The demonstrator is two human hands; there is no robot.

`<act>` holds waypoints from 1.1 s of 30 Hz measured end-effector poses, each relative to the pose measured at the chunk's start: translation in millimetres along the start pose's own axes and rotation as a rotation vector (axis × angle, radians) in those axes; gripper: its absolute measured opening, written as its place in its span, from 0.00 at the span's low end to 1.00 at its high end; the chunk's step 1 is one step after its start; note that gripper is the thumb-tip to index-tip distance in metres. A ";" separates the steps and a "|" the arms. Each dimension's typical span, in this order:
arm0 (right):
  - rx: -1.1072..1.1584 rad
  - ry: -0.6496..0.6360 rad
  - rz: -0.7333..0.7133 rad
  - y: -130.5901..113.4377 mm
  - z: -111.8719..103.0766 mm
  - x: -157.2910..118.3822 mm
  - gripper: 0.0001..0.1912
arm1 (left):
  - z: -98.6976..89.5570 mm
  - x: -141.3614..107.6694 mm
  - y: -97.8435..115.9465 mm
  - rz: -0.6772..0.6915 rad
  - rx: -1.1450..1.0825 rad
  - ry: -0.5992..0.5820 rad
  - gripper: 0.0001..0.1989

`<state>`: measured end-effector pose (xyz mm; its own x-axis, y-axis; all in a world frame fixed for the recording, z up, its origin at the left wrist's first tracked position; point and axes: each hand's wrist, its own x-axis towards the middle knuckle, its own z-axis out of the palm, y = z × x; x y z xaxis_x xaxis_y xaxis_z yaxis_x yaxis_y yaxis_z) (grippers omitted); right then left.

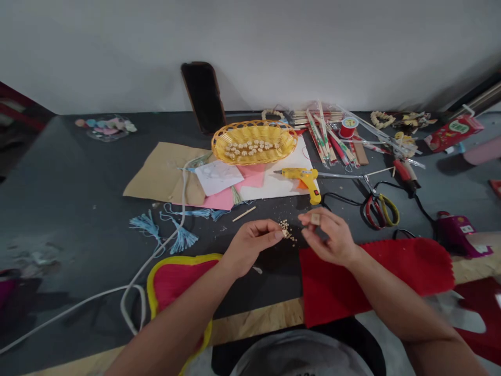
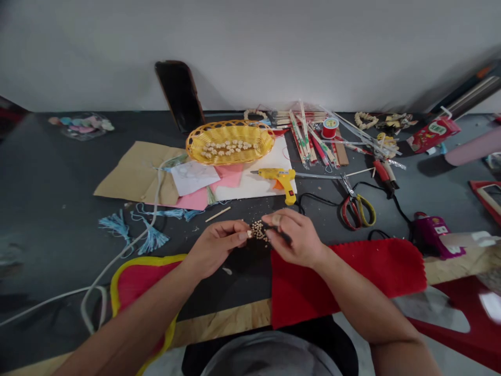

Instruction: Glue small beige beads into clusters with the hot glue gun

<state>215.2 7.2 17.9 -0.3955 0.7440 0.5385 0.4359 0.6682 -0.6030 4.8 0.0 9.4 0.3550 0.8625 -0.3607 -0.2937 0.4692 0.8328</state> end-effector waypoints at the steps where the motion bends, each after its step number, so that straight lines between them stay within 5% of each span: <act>1: -0.047 0.049 0.044 4.5 -4.0 1.1 0.09 | 0.0 0.7 0.8 -0.001 -0.014 0.038 0.11; 5: -0.245 0.206 0.362 29.9 -19.0 5.0 0.09 | -1.0 3.8 2.8 0.013 -0.078 0.149 0.13; 8: -0.335 0.176 0.513 47.7 -22.8 7.6 0.15 | -2.0 5.3 3.1 0.028 -0.126 0.167 0.12; 13: -0.381 -0.028 0.577 56.8 -14.6 13.3 0.29 | -2.3 5.5 3.6 0.051 -0.145 0.156 0.11; 20: -0.300 -0.148 0.731 52.6 -12.1 20.2 0.28 | -2.2 4.3 3.3 0.046 -0.144 0.150 0.11; 25: -0.436 -0.226 0.770 43.4 -11.2 29.0 0.33 | -2.0 5.0 1.9 0.040 -0.115 0.154 0.11; 29: -0.427 -0.237 0.840 41.7 -12.5 32.1 0.30 | -2.0 4.8 1.7 0.053 -0.095 0.143 0.11; 33: -0.154 -0.120 0.870 54.1 -18.8 23.3 0.27 | -2.2 3.4 2.6 0.067 -0.090 0.125 0.10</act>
<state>244.7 60.8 8.9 0.0479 0.9885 -0.1437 0.7217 -0.1337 -0.6791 3.3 4.6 9.4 0.2201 0.9068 -0.3594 -0.3931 0.4197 0.8181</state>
